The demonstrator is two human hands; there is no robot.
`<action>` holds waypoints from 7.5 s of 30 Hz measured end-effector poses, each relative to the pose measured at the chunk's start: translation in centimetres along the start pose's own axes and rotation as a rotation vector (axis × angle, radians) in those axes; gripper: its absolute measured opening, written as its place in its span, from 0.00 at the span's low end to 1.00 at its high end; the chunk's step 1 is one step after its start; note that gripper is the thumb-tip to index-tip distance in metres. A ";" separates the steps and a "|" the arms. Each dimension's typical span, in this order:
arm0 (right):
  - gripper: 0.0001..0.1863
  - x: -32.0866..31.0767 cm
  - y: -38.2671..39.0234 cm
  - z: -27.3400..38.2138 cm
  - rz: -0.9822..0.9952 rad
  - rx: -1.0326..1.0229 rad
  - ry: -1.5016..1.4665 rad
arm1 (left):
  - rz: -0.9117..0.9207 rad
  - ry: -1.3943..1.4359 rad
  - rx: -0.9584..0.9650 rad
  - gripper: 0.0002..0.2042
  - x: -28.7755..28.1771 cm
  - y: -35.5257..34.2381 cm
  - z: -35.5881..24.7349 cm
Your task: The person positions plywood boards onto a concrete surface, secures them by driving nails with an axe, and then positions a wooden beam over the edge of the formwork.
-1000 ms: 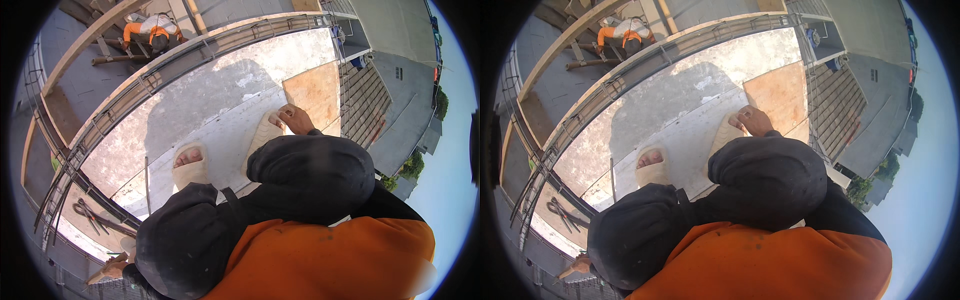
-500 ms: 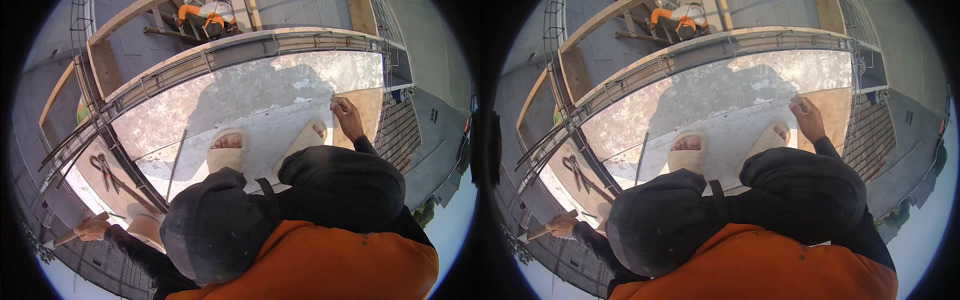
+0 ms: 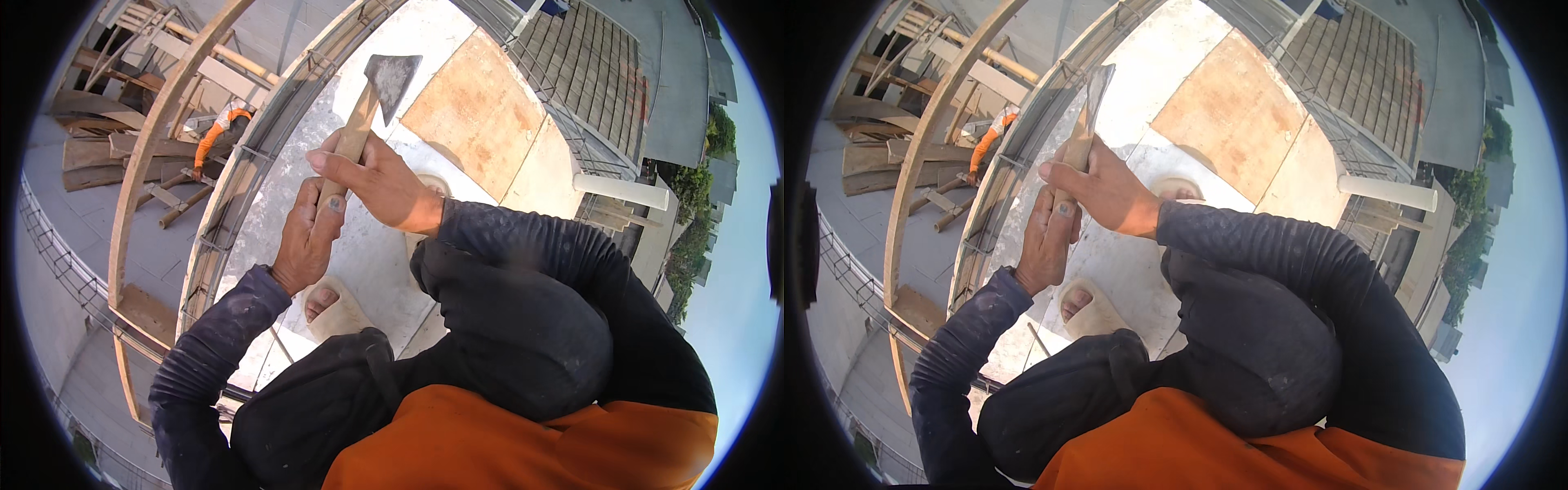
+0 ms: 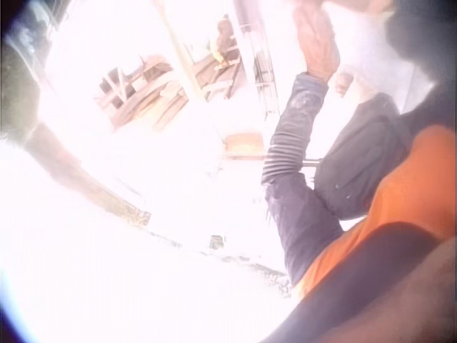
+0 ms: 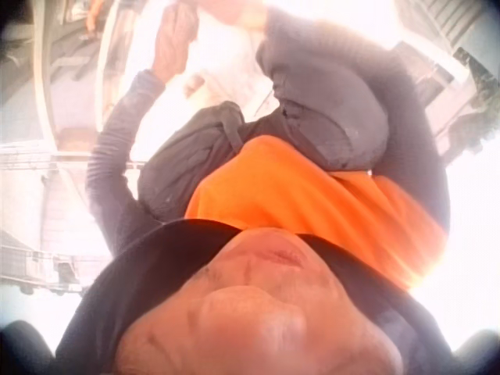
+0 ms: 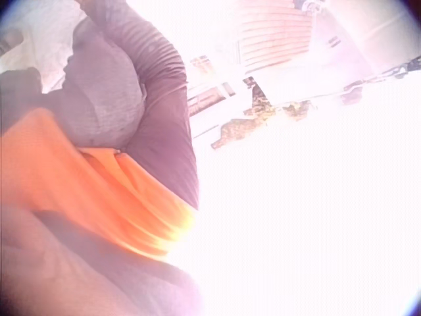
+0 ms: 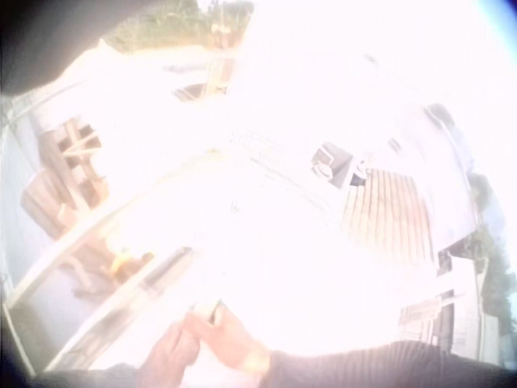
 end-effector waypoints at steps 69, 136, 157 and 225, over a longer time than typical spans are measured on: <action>0.28 -19.2 -0.2 -1.5 -0.270 -0.259 0.702 | -0.237 -1.109 0.131 0.64 5.3 -21.6 9.3; 0.48 -25.9 11.2 -17.0 -0.393 0.645 0.052 | -0.192 -1.326 -0.061 0.68 7.6 -25.5 11.7; 0.41 -44.1 10.3 -13.0 -0.467 0.440 -0.034 | -0.181 -1.267 -0.178 0.67 8.1 -25.0 9.5; 0.31 -62.6 5.4 -15.4 -0.240 0.517 0.879 | 0.387 -1.421 0.675 0.45 37.2 -48.7 4.2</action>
Point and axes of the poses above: each hand's wrist, its own y-axis away from the middle knuckle, its own x-axis out of the palm, z = x × y, the point moved 6 cm from there along -y, towards the middle knuckle, and after that the axes turned 1 degree about x, right-handed, at the moved point
